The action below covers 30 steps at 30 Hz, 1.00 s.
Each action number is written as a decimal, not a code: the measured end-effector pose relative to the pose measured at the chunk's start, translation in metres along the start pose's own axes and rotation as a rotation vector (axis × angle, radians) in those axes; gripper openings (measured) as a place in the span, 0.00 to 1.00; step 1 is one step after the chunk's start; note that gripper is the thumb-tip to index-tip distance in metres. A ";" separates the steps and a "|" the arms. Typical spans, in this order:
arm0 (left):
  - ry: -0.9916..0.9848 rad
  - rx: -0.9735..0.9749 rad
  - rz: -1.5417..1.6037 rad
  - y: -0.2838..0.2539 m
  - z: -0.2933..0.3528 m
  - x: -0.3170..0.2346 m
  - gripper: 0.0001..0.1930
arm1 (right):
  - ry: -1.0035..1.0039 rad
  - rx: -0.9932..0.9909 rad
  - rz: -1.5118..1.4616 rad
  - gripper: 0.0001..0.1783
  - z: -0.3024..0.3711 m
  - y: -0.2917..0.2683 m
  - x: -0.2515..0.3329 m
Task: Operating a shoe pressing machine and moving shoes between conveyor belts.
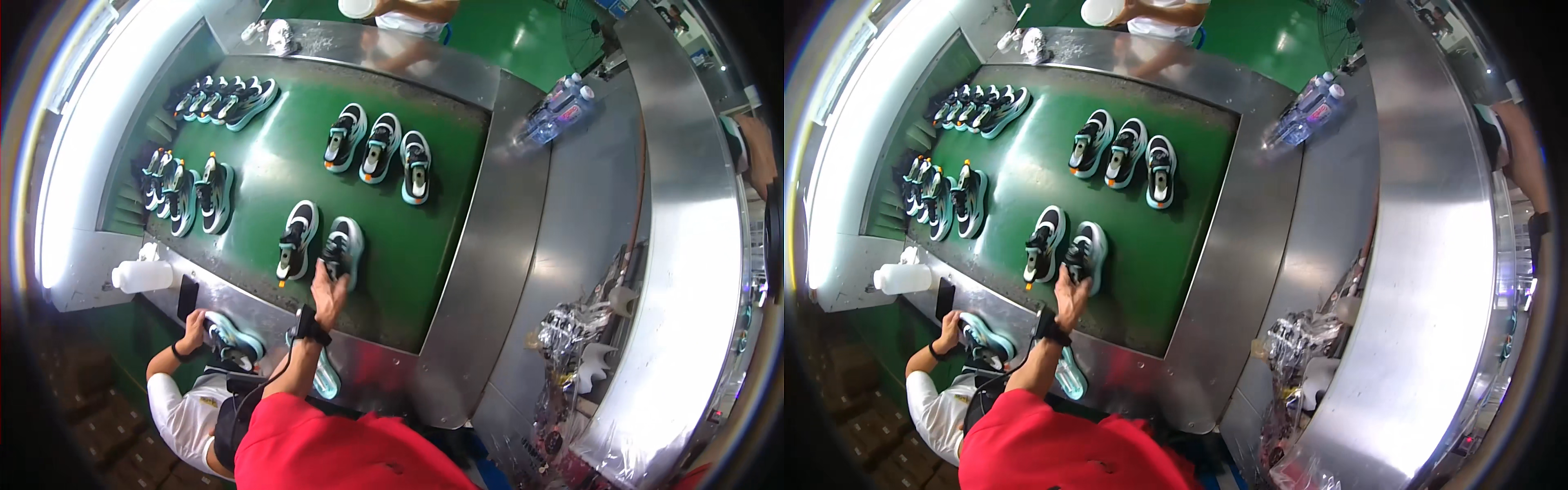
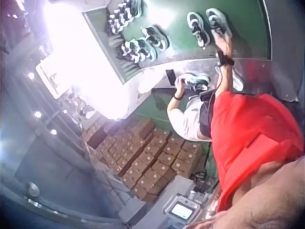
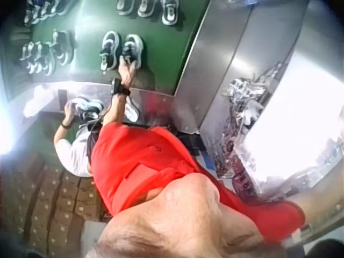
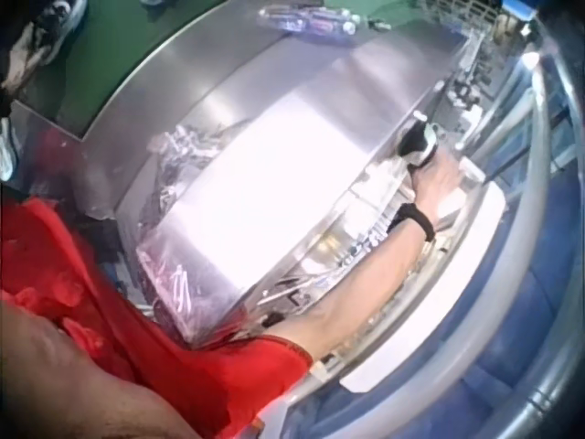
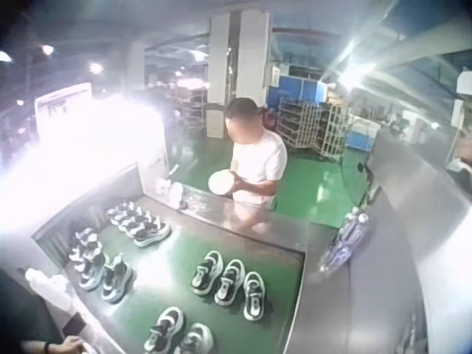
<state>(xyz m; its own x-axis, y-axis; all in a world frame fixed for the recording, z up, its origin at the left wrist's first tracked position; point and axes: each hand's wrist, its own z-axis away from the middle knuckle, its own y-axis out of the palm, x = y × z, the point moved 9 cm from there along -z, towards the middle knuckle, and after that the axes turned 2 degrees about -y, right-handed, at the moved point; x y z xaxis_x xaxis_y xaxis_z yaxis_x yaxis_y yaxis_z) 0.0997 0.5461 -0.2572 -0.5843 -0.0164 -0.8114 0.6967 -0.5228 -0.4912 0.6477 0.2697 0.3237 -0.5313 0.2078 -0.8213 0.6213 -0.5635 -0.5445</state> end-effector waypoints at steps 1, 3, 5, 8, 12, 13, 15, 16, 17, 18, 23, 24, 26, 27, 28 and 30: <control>-0.001 0.069 -0.008 0.019 0.003 -0.008 0.27 | 0.015 0.006 0.016 0.24 0.007 -0.004 -0.004; -0.035 0.254 0.112 0.066 0.009 -0.030 0.27 | 0.153 0.051 -0.084 0.22 0.026 -0.017 -0.006; -0.012 0.328 0.301 0.141 0.000 -0.041 0.31 | 0.298 0.217 -0.233 0.24 0.052 -0.011 -0.020; 0.139 0.246 0.176 0.201 -0.037 -0.108 0.29 | 0.254 -0.189 -0.293 0.34 0.094 0.039 -0.056; 0.363 0.066 -0.090 0.227 -0.082 -0.158 0.32 | 0.335 -0.199 -0.401 0.37 0.134 -0.007 -0.021; 0.385 0.158 -0.133 0.233 -0.083 -0.160 0.34 | 0.397 -0.173 -0.381 0.38 0.148 -0.015 -0.017; 0.636 -0.035 -0.276 0.228 -0.046 -0.179 0.35 | 0.482 -0.242 -0.499 0.39 0.203 -0.034 -0.024; 0.655 0.097 -0.089 0.231 -0.019 -0.182 0.34 | 0.539 -0.210 -0.466 0.39 0.234 -0.037 -0.027; 0.672 0.246 0.095 0.223 0.018 -0.186 0.34 | 0.646 -0.277 -0.517 0.39 0.277 -0.048 -0.034; 0.567 0.346 0.184 0.203 0.052 -0.168 0.30 | 0.745 -0.364 -0.583 0.40 0.313 -0.057 -0.034; -0.262 1.367 0.141 0.128 0.295 -0.125 0.24 | 0.946 -0.660 -0.848 0.42 0.453 -0.118 0.028; -0.366 1.575 0.253 0.123 0.347 -0.133 0.25 | 1.040 -0.668 -0.901 0.44 0.490 -0.127 0.043; -0.494 1.984 0.343 0.112 0.441 -0.161 0.29 | 1.161 -0.735 -1.013 0.47 0.559 -0.142 0.081; -0.518 2.170 0.328 0.102 0.482 -0.186 0.32 | 1.179 -0.793 -1.089 0.49 0.586 -0.150 0.103; -0.509 2.231 0.241 0.099 0.510 -0.199 0.32 | 1.202 -0.790 -1.138 0.49 0.612 -0.153 0.126; -0.247 2.424 0.409 0.090 0.562 -0.245 0.37 | 1.333 -0.648 -1.212 0.48 0.663 -0.154 0.175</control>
<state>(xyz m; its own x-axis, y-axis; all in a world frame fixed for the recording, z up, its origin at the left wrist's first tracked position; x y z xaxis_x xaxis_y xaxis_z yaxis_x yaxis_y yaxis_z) 0.0713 0.0239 0.0761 -0.7418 -0.2775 -0.6104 -0.6126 -0.0897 0.7853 0.0770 -0.1373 0.3764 -0.2556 0.7701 0.5845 0.5667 0.6092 -0.5548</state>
